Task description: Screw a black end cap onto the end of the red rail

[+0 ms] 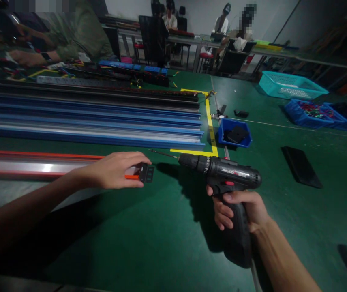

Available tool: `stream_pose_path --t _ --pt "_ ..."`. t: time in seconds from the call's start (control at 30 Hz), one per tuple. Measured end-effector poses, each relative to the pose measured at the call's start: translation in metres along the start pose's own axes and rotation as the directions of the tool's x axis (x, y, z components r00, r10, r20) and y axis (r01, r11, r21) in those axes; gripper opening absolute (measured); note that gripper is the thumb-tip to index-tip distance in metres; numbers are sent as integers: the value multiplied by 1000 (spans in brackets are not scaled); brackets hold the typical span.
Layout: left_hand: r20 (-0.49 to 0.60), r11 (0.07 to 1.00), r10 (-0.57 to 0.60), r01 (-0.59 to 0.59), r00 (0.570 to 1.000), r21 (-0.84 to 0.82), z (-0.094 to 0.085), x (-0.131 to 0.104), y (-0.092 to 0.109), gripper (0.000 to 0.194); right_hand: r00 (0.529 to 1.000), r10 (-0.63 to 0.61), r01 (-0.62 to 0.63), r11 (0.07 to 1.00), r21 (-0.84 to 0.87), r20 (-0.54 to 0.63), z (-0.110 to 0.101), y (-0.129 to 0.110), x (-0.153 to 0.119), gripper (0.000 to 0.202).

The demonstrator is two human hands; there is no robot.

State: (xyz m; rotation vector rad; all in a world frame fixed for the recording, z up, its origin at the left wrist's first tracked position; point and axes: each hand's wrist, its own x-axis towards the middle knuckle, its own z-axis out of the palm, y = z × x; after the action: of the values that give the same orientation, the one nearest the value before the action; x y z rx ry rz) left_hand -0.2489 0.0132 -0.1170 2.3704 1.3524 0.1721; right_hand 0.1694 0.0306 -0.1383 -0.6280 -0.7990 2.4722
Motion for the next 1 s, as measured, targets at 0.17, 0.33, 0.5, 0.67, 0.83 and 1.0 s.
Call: stream_pose_path --t 0.17,0.33,0.5,0.67,0.83,1.0 --pt "-28 998 -3 1 1000 -60 3 2 -2 54 999 54 -54 998 -18 6 -1 -2 0 33" --pt "-22 997 -26 25 999 -69 0 2 1 57 994 104 -106 993 -58 -30 -4 -11 -5 31" --pt "-43 998 -14 11 999 -68 0 2 3 47 987 129 -137 988 -76 -99 -3 -15 -8 30" --pt "-47 998 -11 8 999 -59 1 3 1 50 976 182 -194 975 -104 -119 -6 -13 -8 30" --pt "-40 998 -14 11 999 -69 0 3 1 54 974 203 -213 972 -99 -104 -8 -11 -10 30" --pt "-40 998 -1 -2 999 -63 0 2 0 55 971 216 -225 970 -95 -97 -7 -11 -11 29"
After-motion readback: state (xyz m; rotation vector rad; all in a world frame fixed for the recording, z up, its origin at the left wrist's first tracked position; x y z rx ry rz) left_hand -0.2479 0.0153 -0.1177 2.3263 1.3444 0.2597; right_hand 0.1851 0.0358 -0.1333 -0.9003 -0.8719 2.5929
